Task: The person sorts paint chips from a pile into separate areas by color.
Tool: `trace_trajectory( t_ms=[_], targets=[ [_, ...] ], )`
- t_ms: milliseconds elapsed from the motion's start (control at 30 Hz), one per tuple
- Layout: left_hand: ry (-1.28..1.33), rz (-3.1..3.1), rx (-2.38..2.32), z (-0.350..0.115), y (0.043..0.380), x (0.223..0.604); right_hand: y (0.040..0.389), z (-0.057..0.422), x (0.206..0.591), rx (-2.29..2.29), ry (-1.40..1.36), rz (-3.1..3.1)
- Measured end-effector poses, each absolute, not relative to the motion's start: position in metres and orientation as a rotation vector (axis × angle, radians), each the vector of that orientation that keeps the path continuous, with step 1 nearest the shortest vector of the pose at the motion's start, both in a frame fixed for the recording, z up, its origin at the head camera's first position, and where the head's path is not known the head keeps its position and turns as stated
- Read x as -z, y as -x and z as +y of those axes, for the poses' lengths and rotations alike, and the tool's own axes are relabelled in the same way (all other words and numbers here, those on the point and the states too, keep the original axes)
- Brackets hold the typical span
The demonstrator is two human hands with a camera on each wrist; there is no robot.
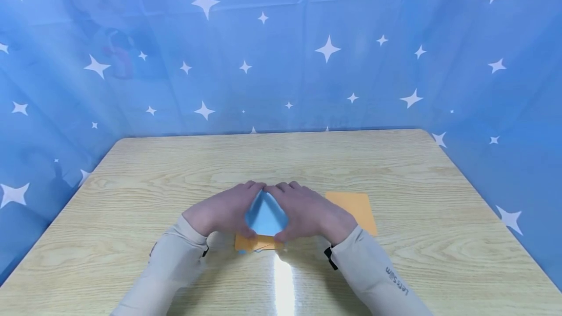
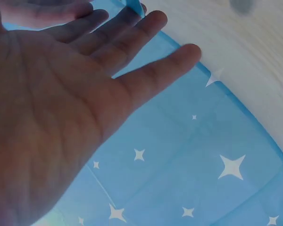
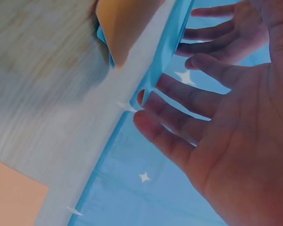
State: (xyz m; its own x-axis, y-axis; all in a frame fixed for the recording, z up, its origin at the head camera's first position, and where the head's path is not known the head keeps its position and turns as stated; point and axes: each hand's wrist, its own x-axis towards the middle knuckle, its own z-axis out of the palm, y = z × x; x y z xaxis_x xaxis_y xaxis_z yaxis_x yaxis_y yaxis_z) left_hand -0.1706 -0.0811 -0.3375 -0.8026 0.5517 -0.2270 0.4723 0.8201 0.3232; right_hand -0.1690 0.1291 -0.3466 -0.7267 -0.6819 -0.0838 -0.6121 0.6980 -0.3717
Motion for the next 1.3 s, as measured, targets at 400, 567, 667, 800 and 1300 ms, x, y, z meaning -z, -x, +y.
trace_trajectory(
  t_ms=[400,567,667,800,1300],
  targets=[
    [-0.772,2.79,-0.379,-0.114,0.169,0.306,0.179,0.102,0.328,0.476,1.15,2.782],
    [-0.747,2.812,-0.395,-0.139,0.165,0.3,0.179,0.08,0.325,0.55,1.168,2.775],
    [-0.726,2.804,-0.415,-0.154,0.162,0.298,0.18,0.065,0.325,0.563,1.166,2.762],
    [-0.679,2.794,-0.442,-0.175,0.158,0.297,0.179,0.041,0.321,0.518,1.185,2.755],
    [-0.577,2.752,-0.507,-0.226,0.144,0.307,0.179,-0.021,0.334,0.419,1.212,2.712]
  ],
)
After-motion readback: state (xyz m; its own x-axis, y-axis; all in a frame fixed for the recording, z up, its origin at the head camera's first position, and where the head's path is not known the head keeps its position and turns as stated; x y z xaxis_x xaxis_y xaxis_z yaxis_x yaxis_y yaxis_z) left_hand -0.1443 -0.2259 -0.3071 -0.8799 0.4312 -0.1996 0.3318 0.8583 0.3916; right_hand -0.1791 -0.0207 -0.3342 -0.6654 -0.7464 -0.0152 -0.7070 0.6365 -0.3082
